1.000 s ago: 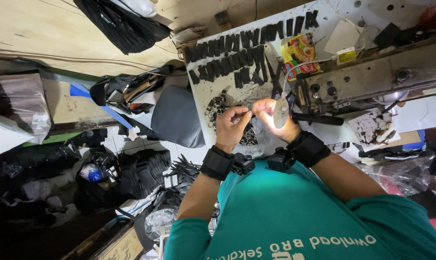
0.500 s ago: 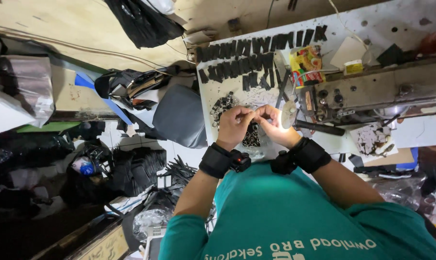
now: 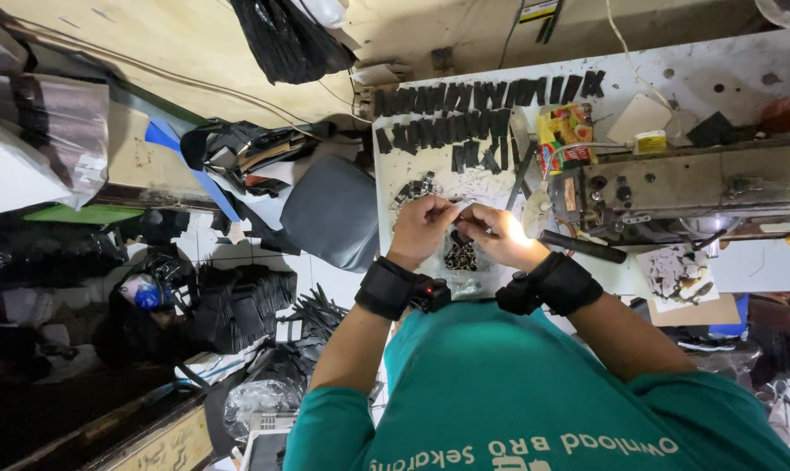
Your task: Sorting and bagging small metal hardware studs on a workshop table
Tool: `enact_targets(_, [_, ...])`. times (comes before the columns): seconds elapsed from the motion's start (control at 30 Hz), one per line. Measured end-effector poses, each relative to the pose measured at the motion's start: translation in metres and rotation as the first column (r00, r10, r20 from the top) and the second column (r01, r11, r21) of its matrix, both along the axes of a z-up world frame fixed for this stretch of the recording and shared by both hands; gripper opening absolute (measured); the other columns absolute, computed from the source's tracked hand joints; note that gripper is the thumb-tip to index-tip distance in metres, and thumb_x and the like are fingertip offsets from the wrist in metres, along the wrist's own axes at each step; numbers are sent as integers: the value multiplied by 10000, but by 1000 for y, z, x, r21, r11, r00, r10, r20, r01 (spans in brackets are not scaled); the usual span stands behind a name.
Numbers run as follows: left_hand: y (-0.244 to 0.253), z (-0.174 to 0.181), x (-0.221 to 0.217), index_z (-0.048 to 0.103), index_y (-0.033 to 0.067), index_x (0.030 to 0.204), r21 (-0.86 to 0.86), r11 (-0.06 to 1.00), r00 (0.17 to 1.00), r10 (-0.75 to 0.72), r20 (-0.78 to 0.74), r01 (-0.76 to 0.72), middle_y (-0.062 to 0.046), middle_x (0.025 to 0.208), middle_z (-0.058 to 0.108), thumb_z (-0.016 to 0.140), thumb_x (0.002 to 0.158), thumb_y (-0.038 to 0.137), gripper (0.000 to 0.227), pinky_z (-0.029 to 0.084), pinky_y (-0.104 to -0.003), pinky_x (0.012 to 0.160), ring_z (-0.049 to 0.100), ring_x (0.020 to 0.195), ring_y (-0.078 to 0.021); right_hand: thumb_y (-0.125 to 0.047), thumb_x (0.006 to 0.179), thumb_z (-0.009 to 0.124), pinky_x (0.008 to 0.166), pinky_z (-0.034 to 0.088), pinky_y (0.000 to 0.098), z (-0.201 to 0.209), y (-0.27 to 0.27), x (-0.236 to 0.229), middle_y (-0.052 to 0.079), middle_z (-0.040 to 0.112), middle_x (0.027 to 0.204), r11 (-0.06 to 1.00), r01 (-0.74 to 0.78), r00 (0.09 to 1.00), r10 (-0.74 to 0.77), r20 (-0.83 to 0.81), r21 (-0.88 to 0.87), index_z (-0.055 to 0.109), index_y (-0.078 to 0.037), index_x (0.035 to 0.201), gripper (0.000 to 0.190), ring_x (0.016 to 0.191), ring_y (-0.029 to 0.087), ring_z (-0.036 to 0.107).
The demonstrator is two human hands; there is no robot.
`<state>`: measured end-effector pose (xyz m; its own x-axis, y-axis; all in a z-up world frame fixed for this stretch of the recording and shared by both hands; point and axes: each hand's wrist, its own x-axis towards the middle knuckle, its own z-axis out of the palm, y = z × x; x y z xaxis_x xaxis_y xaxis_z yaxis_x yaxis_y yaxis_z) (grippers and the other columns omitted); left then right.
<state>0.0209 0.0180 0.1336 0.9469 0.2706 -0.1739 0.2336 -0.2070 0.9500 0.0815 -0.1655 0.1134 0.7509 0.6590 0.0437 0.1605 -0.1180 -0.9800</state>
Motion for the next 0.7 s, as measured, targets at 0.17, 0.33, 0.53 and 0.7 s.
enact_targets(0.17, [-3,-8,1,775,70,942,6,996,996,90,-12,-90,-100,742,694,752,920,201,135,516,-296,610,652,679,-139,-77,993,673,648,567,339,5,8,-3,87,732,694,999,-14,994,19,-104,46,741,-60,962,76,653,216,729])
enact_targets(0.33, [3,5,-3,764,23,981,-205,972,994,113,0,-111,-83,755,700,768,919,165,155,554,-244,626,646,699,-106,-89,1001,650,689,534,298,6,9,0,54,712,691,999,-22,989,29,-143,47,716,-68,1013,71,723,133,693])
enact_targets(0.53, [19,-5,-3,758,12,934,-177,982,998,58,-20,-61,-128,740,695,781,892,140,137,571,-267,599,670,693,-131,-54,996,668,722,544,348,20,10,-1,137,710,748,999,-17,988,22,-151,34,714,-3,1029,75,734,206,685])
enact_targets(0.7, [22,-22,-1,719,-39,1044,-167,986,998,-32,-52,22,-192,834,697,726,982,241,287,600,-326,596,701,782,-226,-109,1008,664,684,550,304,11,13,1,83,688,760,1000,9,979,-10,-206,-5,717,-33,1097,129,750,144,655])
